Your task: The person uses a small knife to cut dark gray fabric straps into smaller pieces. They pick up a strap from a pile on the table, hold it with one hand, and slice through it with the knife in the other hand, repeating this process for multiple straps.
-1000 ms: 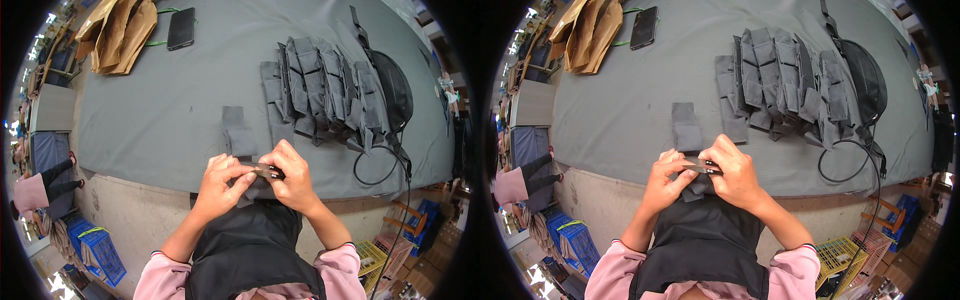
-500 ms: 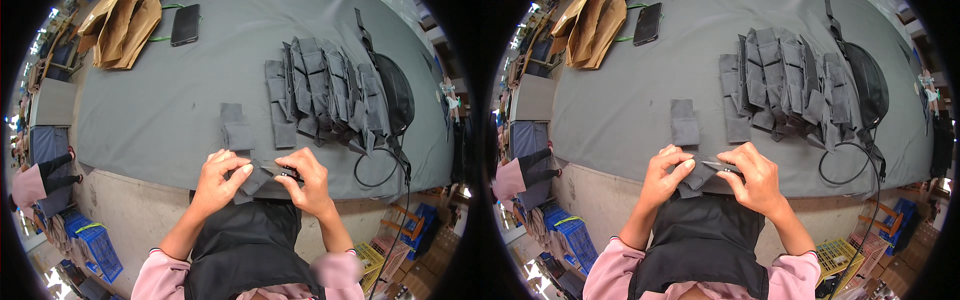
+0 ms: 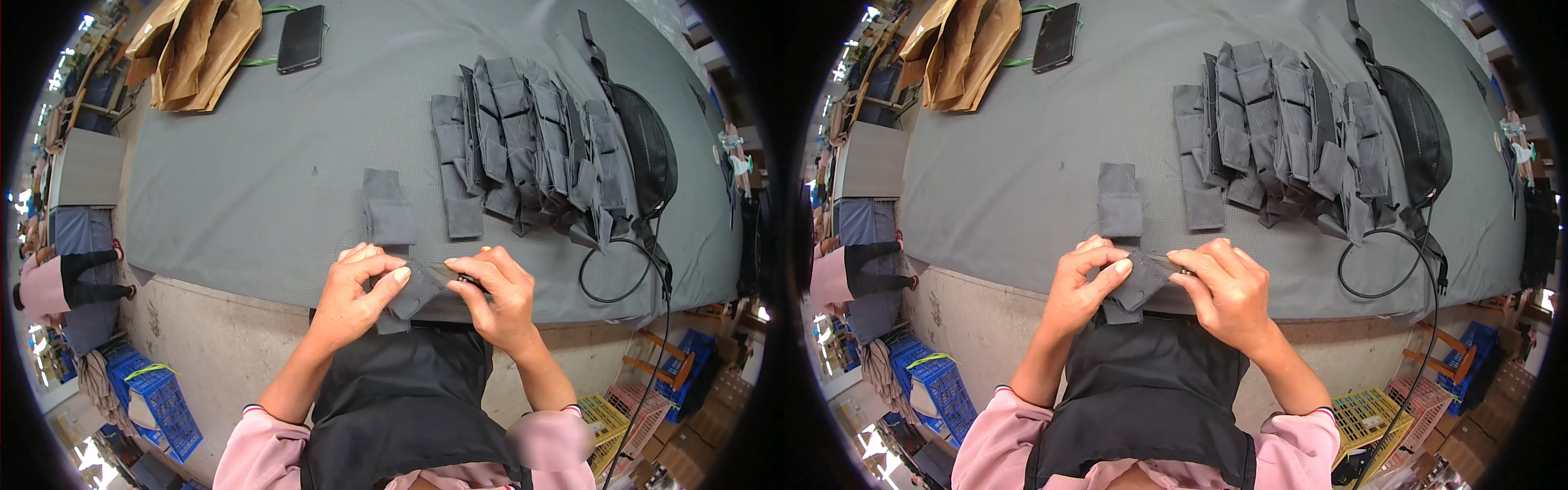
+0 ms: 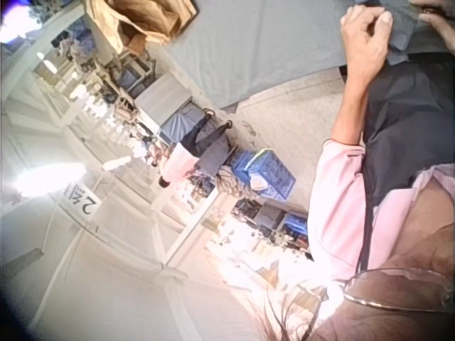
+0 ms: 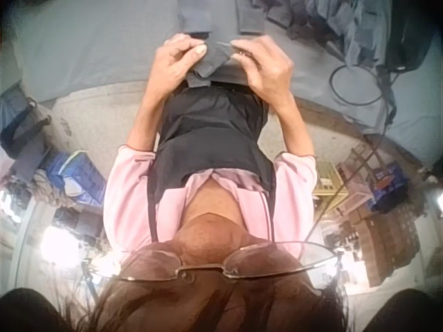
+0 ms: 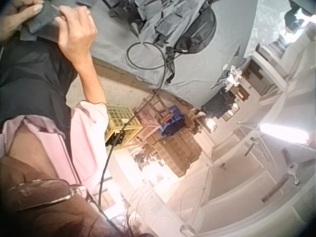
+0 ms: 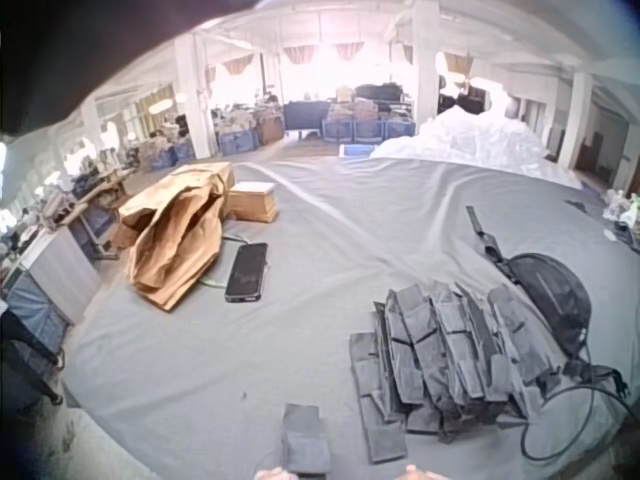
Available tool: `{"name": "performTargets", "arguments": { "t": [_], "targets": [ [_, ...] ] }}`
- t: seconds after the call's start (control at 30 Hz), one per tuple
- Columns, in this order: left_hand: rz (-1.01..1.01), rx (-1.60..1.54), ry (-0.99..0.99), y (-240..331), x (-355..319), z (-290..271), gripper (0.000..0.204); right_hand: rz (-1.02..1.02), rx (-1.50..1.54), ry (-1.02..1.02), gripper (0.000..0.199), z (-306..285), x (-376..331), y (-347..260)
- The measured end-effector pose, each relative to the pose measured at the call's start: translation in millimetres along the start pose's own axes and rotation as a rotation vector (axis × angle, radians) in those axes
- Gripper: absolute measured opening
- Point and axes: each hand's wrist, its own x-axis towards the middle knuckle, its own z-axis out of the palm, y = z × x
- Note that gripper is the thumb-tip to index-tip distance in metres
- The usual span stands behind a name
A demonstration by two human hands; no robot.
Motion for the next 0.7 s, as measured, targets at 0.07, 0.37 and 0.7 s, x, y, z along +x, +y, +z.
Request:
{"name": "performTargets", "arguments": {
  "t": [0.07, 0.37, 0.7],
  "targets": [
    [-0.002, 0.008, -0.002, 1.4, 0.8, -0.2, 0.016, 0.041, 0.043, 0.009, 0.027, 0.1, -1.3, -0.7],
    [0.031, 0.053, -0.024, 1.4, 2.0, -2.7, 0.015, -0.045, -0.014, -0.096, 0.024, -3.8, 3.7, 3.3],
    [-0.11, -0.192, 0.13, -3.9, 6.5, 4.3, 0.02, 0.255, 0.273, -0.007, 0.03, 9.0, -7.5, -0.2]
  ]
}}
